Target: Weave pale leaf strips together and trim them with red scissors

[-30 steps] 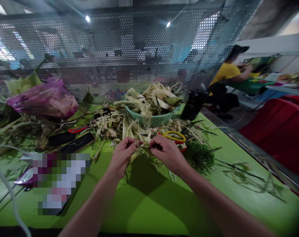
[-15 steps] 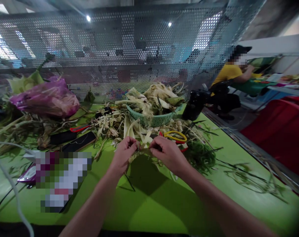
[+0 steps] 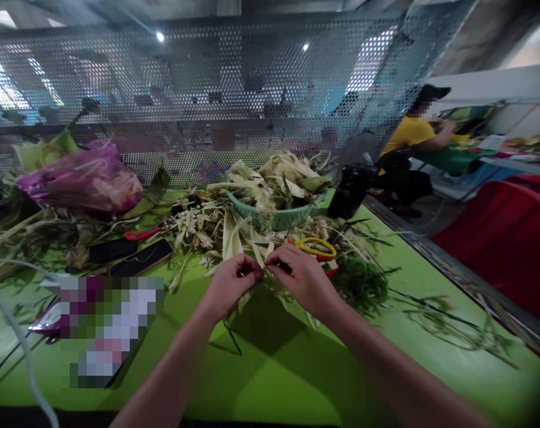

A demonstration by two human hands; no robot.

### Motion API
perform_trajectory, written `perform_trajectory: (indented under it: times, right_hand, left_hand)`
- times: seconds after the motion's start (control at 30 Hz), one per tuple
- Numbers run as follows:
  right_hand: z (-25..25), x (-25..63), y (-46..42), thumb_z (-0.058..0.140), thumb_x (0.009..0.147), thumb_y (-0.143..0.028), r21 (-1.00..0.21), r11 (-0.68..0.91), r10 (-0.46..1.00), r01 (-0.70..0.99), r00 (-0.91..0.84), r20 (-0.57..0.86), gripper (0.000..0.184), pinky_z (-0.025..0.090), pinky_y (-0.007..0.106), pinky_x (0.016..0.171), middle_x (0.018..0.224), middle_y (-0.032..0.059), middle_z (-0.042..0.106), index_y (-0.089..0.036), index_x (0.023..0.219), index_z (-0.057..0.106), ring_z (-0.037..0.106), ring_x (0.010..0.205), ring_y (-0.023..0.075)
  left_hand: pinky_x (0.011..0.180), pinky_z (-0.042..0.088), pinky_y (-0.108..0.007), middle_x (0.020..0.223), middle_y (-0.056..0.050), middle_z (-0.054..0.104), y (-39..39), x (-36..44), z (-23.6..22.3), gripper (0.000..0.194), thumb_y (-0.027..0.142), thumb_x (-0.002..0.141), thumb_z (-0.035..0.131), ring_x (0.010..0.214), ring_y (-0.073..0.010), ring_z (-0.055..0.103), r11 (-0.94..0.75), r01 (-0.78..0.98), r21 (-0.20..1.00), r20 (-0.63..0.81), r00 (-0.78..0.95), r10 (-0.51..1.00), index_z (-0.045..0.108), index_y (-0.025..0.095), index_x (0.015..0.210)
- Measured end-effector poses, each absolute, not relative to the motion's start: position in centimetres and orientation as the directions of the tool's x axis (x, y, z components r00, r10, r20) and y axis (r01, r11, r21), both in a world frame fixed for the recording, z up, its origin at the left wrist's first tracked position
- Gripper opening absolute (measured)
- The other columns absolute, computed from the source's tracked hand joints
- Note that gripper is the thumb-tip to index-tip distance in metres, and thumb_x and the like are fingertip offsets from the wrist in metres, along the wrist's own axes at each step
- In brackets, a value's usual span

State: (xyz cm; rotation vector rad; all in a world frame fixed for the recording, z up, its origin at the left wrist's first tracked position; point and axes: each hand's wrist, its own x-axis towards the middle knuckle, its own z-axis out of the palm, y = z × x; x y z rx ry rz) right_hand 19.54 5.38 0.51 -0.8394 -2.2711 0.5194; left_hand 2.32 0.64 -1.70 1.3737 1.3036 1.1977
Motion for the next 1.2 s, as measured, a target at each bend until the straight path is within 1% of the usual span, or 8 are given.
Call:
perform_trajectory:
  times: [0.17, 0.3, 0.47, 0.63, 0.73, 0.83, 1.0, 1.2]
  right_hand:
    - [0.4, 19.4, 5.2, 0.053, 0.086, -0.013, -0.542, 0.746, 0.651, 0.387, -0.597, 0.469, 0.010, 0.042, 0.028, 0.071, 0.086, 0.0042, 0.060, -0.019, 0.084, 0.061, 0.056, 0.081, 0.0169]
    - [0.5, 19.3, 4.8, 0.052, 0.086, -0.013, -0.526, 0.759, 0.635, 0.383, -0.613, 0.470, 0.012, 0.042, 0.028, 0.071, 0.089, 0.0052, 0.060, -0.020, 0.087, 0.062, 0.056, 0.081, 0.0171]
    - [0.5, 19.3, 4.5, 0.051, 0.087, -0.016, -0.501, 0.773, 0.621, 0.389, -0.626, 0.471, 0.012, 0.043, 0.029, 0.071, 0.088, 0.0057, 0.061, -0.020, 0.089, 0.063, 0.056, 0.080, 0.0173]
    - [0.6, 19.2, 4.3, 0.052, 0.087, -0.016, -0.540, 0.771, 0.610, 0.337, -0.635, 0.475, 0.012, 0.044, 0.027, 0.072, 0.087, 0.0042, 0.060, -0.021, 0.088, 0.063, 0.057, 0.080, 0.0159]
    - [0.7, 19.2, 4.3, 0.053, 0.087, -0.016, -0.551, 0.765, 0.614, 0.335, -0.636, 0.467, 0.011, 0.043, 0.027, 0.071, 0.086, 0.0037, 0.060, -0.020, 0.087, 0.063, 0.057, 0.079, 0.0153]
    - [0.6, 19.2, 4.5, 0.053, 0.087, -0.016, -0.578, 0.739, 0.644, 0.346, -0.615, 0.456, 0.010, 0.043, 0.027, 0.071, 0.085, 0.0033, 0.062, -0.020, 0.087, 0.062, 0.057, 0.080, 0.0157]
    - [0.6, 19.2, 4.6, 0.056, 0.084, -0.016, -0.635, 0.686, 0.697, 0.355, -0.570, 0.434, 0.007, 0.042, 0.026, 0.066, 0.081, 0.0016, 0.064, -0.020, 0.083, 0.061, 0.057, 0.074, 0.0152]
    - [0.7, 19.1, 4.3, 0.053, 0.086, -0.017, -0.649, 0.675, 0.698, 0.351, -0.590, 0.407, 0.008, 0.042, 0.027, 0.069, 0.084, 0.0025, 0.064, -0.020, 0.085, 0.060, 0.057, 0.078, 0.0156]
  left_hand:
    - [0.066, 0.040, -0.024, 0.074, -0.002, 0.061, 0.6, 2.4, -1.5, 0.013, 0.025, 0.071, 0.064, 0.069, -0.0125, 0.054, -0.037, 0.142, 0.989, 0.038, -0.008, 0.999, 0.061, 0.014, 0.078]
    - [0.068, 0.042, -0.025, 0.080, -0.004, 0.064, 0.7, 2.4, -1.9, 0.020, 0.026, 0.070, 0.066, 0.072, -0.0132, 0.056, -0.004, 0.087, 0.996, 0.005, -0.015, 1.000, 0.062, 0.014, 0.085]
    - [0.067, 0.042, -0.025, 0.078, -0.004, 0.065, 0.7, 2.4, -2.2, 0.020, 0.029, 0.072, 0.065, 0.070, -0.0129, 0.055, -0.031, 0.089, 0.996, 0.031, 0.009, 0.999, 0.065, 0.014, 0.083]
    - [0.064, 0.040, -0.024, 0.074, -0.002, 0.063, 0.7, 2.4, -2.2, 0.018, 0.030, 0.071, 0.066, 0.067, -0.0120, 0.053, -0.027, 0.091, 0.995, 0.027, 0.010, 1.000, 0.064, 0.014, 0.079]
    - [0.063, 0.038, -0.022, 0.073, -0.001, 0.061, 0.7, 2.3, -2.1, 0.015, 0.027, 0.071, 0.065, 0.066, -0.0105, 0.051, -0.010, 0.076, 0.997, 0.010, 0.010, 1.000, 0.064, 0.014, 0.079]
    - [0.060, 0.037, -0.021, 0.071, 0.000, 0.060, 0.5, 2.3, -1.9, 0.018, 0.029, 0.071, 0.066, 0.063, -0.0096, 0.050, 0.014, 0.061, 0.998, -0.014, 0.008, 1.000, 0.064, 0.014, 0.080]
    - [0.060, 0.038, -0.022, 0.070, -0.001, 0.061, 0.4, 2.4, -1.6, 0.023, 0.035, 0.070, 0.068, 0.064, -0.0110, 0.052, 0.009, 0.092, 0.996, -0.011, 0.020, 1.000, 0.065, 0.014, 0.080]
    - [0.060, 0.038, -0.023, 0.070, -0.001, 0.063, 0.4, 2.6, -1.6, 0.022, 0.034, 0.070, 0.067, 0.063, -0.0118, 0.052, 0.002, 0.140, 0.990, -0.007, 0.032, 0.999, 0.067, 0.015, 0.080]
